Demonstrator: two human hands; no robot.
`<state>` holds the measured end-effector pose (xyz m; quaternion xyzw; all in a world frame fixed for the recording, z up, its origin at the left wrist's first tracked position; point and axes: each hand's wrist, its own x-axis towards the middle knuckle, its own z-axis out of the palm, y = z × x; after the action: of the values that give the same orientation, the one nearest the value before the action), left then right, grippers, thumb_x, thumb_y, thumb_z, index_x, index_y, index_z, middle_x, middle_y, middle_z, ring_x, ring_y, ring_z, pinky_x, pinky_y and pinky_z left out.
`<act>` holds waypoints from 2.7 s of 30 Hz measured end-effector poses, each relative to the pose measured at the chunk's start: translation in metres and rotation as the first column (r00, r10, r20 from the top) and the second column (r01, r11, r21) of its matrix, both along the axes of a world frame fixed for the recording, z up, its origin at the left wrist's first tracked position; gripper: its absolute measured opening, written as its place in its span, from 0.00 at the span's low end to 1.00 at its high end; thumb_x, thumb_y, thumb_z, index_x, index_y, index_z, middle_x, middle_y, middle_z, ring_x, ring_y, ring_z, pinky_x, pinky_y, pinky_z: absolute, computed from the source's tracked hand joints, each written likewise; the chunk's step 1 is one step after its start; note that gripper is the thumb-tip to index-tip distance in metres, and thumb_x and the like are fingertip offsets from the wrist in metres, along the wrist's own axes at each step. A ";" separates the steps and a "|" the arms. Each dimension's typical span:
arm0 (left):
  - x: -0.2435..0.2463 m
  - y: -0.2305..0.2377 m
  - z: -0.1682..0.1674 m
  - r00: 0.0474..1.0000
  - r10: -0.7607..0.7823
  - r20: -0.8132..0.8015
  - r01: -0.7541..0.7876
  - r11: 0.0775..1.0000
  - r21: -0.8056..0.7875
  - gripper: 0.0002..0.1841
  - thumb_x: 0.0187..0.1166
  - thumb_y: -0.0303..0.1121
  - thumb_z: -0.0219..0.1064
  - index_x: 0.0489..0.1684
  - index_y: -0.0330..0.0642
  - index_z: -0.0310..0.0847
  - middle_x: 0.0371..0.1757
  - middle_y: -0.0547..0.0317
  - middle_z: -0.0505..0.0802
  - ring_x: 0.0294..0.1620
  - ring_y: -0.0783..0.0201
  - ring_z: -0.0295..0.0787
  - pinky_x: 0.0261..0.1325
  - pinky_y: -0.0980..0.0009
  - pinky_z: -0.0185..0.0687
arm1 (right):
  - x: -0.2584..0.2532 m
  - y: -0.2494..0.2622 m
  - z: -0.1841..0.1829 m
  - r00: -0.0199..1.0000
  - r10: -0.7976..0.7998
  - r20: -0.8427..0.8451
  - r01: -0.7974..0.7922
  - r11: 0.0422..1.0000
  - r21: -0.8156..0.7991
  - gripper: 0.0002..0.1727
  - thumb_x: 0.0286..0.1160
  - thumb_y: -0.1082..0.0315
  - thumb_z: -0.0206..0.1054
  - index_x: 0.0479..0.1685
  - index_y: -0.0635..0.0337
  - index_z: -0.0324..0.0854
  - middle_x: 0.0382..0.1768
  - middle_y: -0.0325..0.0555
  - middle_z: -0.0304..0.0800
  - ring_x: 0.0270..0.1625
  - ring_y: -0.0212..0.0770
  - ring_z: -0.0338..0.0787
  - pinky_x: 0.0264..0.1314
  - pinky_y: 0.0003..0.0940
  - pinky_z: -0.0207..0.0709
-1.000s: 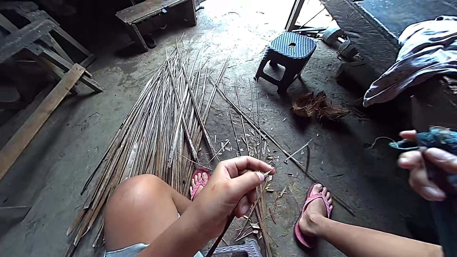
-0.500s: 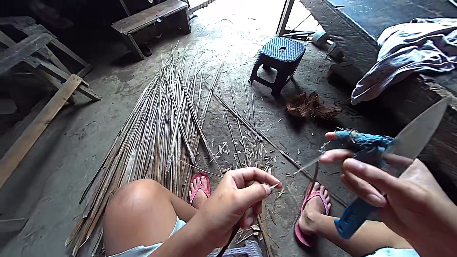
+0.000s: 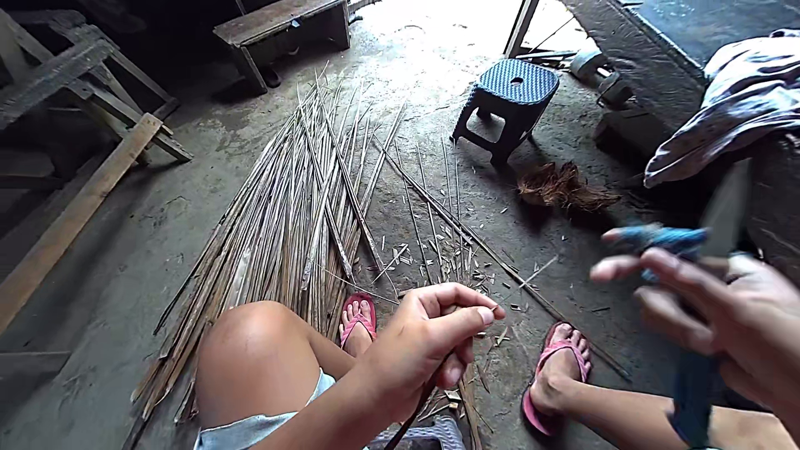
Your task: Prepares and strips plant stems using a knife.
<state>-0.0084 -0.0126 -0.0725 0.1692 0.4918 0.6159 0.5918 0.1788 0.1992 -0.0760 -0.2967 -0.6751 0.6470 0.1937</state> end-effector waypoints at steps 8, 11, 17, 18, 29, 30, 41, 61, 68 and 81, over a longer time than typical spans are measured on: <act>0.009 0.000 0.001 0.999 0.005 0.054 -0.008 0.998 0.060 0.10 0.86 0.23 0.56 0.42 0.42 0.86 0.26 0.72 0.87 0.18 0.85 0.78 0.20 0.89 0.74 | -0.005 -0.054 -0.008 0.788 0.567 -0.241 -0.610 0.770 -0.184 0.24 0.86 0.37 0.52 0.57 0.46 0.78 0.36 0.20 0.83 0.25 0.10 0.68 0.24 0.09 0.60; 0.012 -0.002 0.001 0.998 0.014 0.059 -0.019 0.997 0.073 0.08 0.83 0.21 0.59 0.41 0.42 0.84 0.25 0.73 0.87 0.17 0.86 0.77 0.20 0.90 0.72 | -0.006 -0.058 -0.005 0.818 0.490 -0.300 -0.549 0.822 -0.153 0.15 0.89 0.49 0.58 0.59 0.42 0.83 0.34 0.17 0.84 0.30 0.10 0.75 0.31 0.08 0.68; 0.015 -0.002 0.004 0.994 0.043 0.099 -0.050 0.996 0.074 0.09 0.83 0.20 0.59 0.37 0.43 0.82 0.25 0.70 0.90 0.19 0.86 0.80 0.23 0.90 0.74 | -0.009 -0.067 -0.005 0.821 0.491 -0.291 -0.545 0.825 -0.148 0.13 0.92 0.52 0.52 0.54 0.43 0.82 0.35 0.21 0.84 0.36 0.17 0.83 0.40 0.19 0.81; 0.017 -0.002 0.004 0.994 0.047 0.095 -0.055 0.995 0.085 0.09 0.81 0.19 0.59 0.36 0.43 0.83 0.25 0.71 0.90 0.19 0.86 0.80 0.23 0.90 0.75 | -0.009 -0.069 -0.006 0.815 0.495 -0.301 -0.552 0.821 -0.144 0.12 0.93 0.55 0.52 0.53 0.45 0.81 0.36 0.23 0.85 0.35 0.19 0.84 0.40 0.21 0.82; 0.023 -0.005 0.003 0.992 0.015 0.124 -0.031 0.990 0.135 0.09 0.78 0.16 0.61 0.34 0.40 0.83 0.24 0.68 0.92 0.20 0.84 0.83 0.25 0.88 0.77 | -0.012 -0.075 -0.002 0.871 0.350 -0.346 -0.409 0.905 -0.115 0.10 0.88 0.68 0.60 0.57 0.48 0.86 0.45 0.29 0.96 0.37 0.23 0.93 0.37 0.20 0.88; 0.023 -0.005 0.004 0.992 0.014 0.128 -0.031 0.990 0.137 0.09 0.78 0.16 0.61 0.34 0.40 0.82 0.24 0.68 0.92 0.20 0.85 0.83 0.25 0.89 0.77 | -0.012 -0.075 -0.003 0.874 0.343 -0.343 -0.399 0.910 -0.108 0.10 0.88 0.68 0.61 0.57 0.48 0.86 0.46 0.29 0.96 0.38 0.23 0.93 0.38 0.20 0.88; 0.022 -0.004 0.011 0.987 -0.011 0.159 0.002 0.998 0.060 0.11 0.80 0.16 0.59 0.33 0.42 0.82 0.22 0.71 0.90 0.18 0.87 0.79 0.22 0.90 0.73 | -0.010 -0.074 -0.004 0.901 0.271 -0.339 -0.316 0.945 -0.085 0.10 0.88 0.67 0.60 0.59 0.49 0.84 0.44 0.26 0.95 0.37 0.21 0.92 0.36 0.18 0.86; 0.018 -0.004 0.008 0.969 -0.073 0.237 0.059 0.996 0.067 0.14 0.83 0.18 0.54 0.30 0.45 0.81 0.20 0.71 0.89 0.14 0.89 0.75 0.19 0.92 0.68 | -0.011 -0.075 0.000 0.923 0.181 -0.341 -0.217 0.974 -0.071 0.09 0.88 0.67 0.61 0.55 0.47 0.85 0.38 0.27 0.96 0.32 0.21 0.91 0.33 0.16 0.85; 0.018 -0.004 0.009 0.969 -0.071 0.237 0.060 0.997 0.054 0.15 0.82 0.18 0.54 0.29 0.46 0.82 0.19 0.72 0.88 0.14 0.89 0.74 0.19 0.92 0.67 | -0.012 -0.073 0.002 0.925 0.116 -0.362 -0.155 0.985 -0.081 0.09 0.88 0.66 0.59 0.56 0.49 0.84 0.36 0.27 0.95 0.29 0.20 0.89 0.30 0.16 0.84; 0.014 -0.007 0.009 0.981 -0.003 0.195 0.003 1.000 0.000 0.14 0.83 0.20 0.54 0.30 0.47 0.82 0.18 0.72 0.87 0.13 0.87 0.72 0.18 0.90 0.66 | -0.020 -0.027 0.012 0.928 -0.211 -0.307 0.185 0.976 -0.112 0.13 0.87 0.76 0.46 0.50 0.57 0.77 0.24 0.30 0.90 0.15 0.21 0.82 0.16 0.14 0.76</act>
<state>0.0060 -0.0193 -0.0639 0.1086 0.4313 0.6283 0.6383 0.1592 0.1722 -0.0643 -0.2633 -0.5752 0.6900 0.3517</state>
